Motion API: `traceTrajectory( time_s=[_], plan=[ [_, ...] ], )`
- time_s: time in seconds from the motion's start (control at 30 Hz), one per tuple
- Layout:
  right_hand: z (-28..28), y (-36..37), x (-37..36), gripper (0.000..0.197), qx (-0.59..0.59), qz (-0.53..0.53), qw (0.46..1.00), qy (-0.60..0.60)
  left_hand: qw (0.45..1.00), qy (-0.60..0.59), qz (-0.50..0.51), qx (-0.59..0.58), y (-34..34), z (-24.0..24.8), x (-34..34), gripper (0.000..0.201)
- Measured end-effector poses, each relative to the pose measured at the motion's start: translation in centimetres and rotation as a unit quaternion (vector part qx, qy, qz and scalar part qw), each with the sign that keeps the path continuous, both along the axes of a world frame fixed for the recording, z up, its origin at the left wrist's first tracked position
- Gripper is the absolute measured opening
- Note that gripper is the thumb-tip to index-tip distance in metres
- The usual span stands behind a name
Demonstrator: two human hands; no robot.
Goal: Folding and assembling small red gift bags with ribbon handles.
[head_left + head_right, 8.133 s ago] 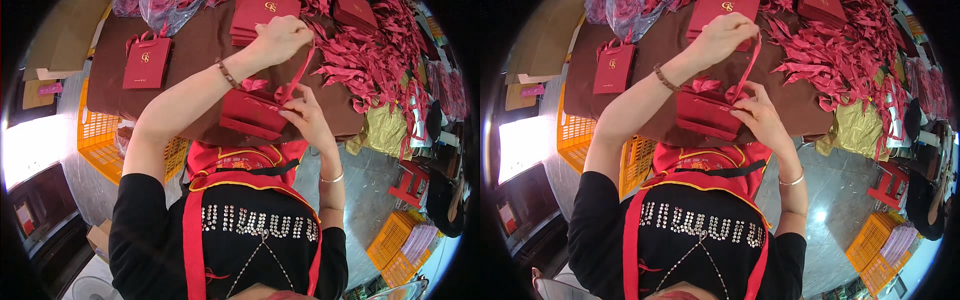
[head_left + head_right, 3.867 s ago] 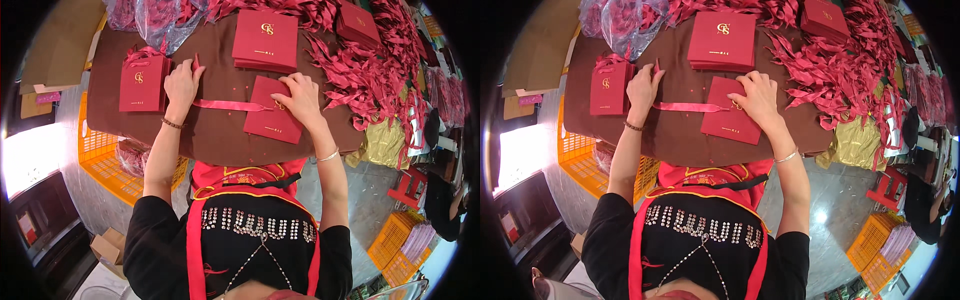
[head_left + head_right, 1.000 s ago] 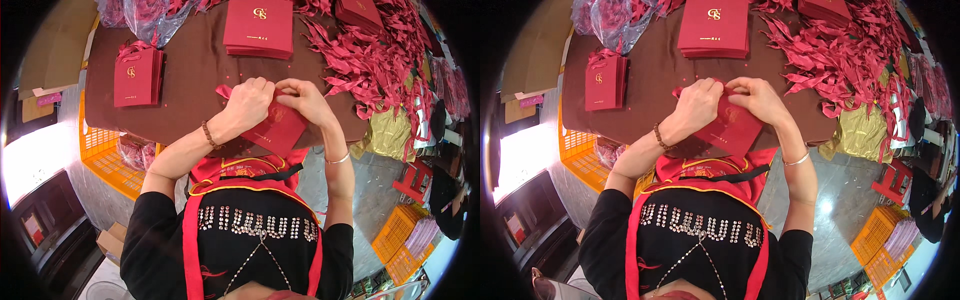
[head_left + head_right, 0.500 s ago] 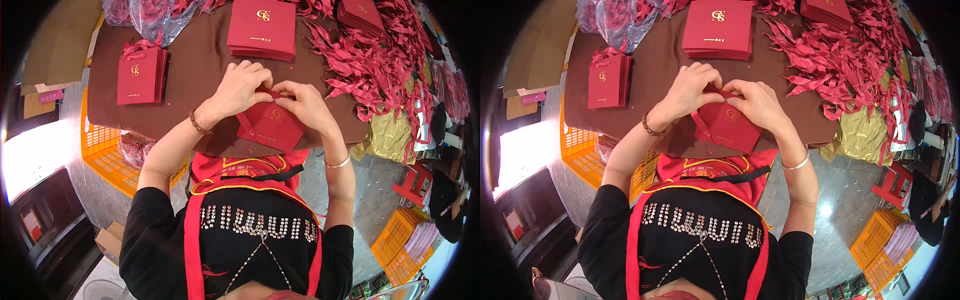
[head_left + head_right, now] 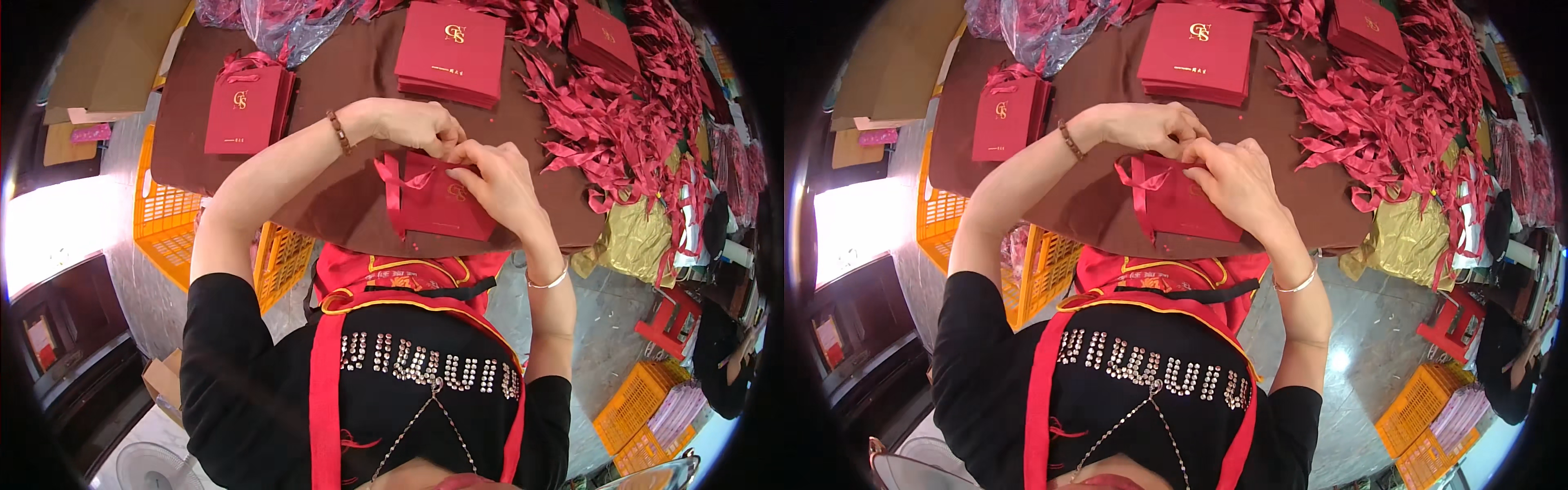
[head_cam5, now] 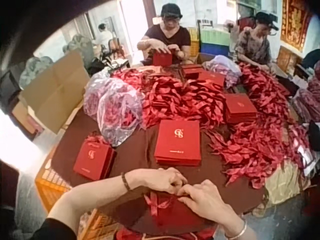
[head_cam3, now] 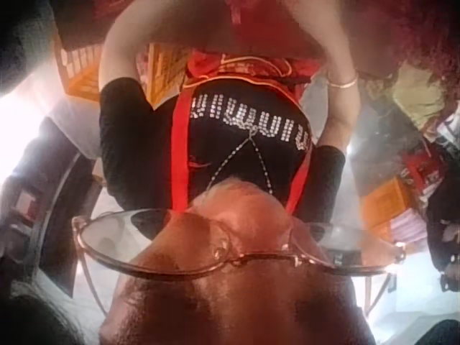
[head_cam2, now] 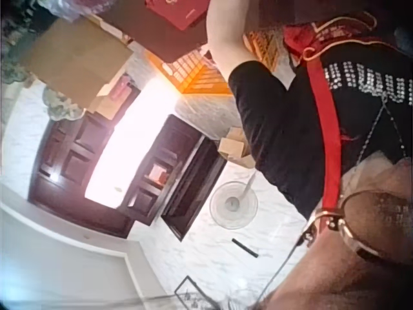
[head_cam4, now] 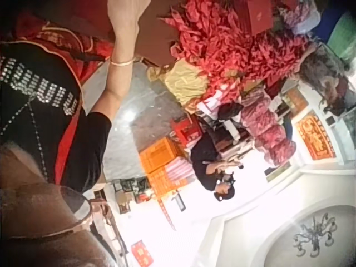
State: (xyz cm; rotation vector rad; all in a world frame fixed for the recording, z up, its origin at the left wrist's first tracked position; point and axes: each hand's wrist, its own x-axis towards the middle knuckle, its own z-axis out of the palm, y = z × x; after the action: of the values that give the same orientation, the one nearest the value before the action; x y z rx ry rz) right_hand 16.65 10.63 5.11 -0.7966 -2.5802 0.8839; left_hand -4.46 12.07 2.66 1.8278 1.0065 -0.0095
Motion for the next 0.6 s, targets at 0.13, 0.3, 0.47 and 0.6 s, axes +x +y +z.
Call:
traceTrajectory(
  time_s=[0.13,0.3,0.47,0.6],
  plan=[
    [-0.4,0.0,0.5,0.012,0.014,-0.015,1.0,0.008,0.989,-0.144,0.042,-0.011,-0.6,-0.9,0.1,0.029],
    [-0.3,0.1,0.8,0.012,-0.017,0.027,0.999,0.028,0.981,-0.127,0.118,0.086,-2.3,-1.2,0.9,0.031],
    [-0.8,-0.3,0.4,0.011,-0.015,0.047,0.998,0.046,0.932,-0.197,0.266,0.144,-1.8,-0.9,0.8,0.027],
    [-0.9,0.8,0.8,0.016,-0.071,0.022,0.997,0.023,0.86,-0.124,0.428,0.248,-2.1,-1.8,-1.2,0.025]
  ],
)
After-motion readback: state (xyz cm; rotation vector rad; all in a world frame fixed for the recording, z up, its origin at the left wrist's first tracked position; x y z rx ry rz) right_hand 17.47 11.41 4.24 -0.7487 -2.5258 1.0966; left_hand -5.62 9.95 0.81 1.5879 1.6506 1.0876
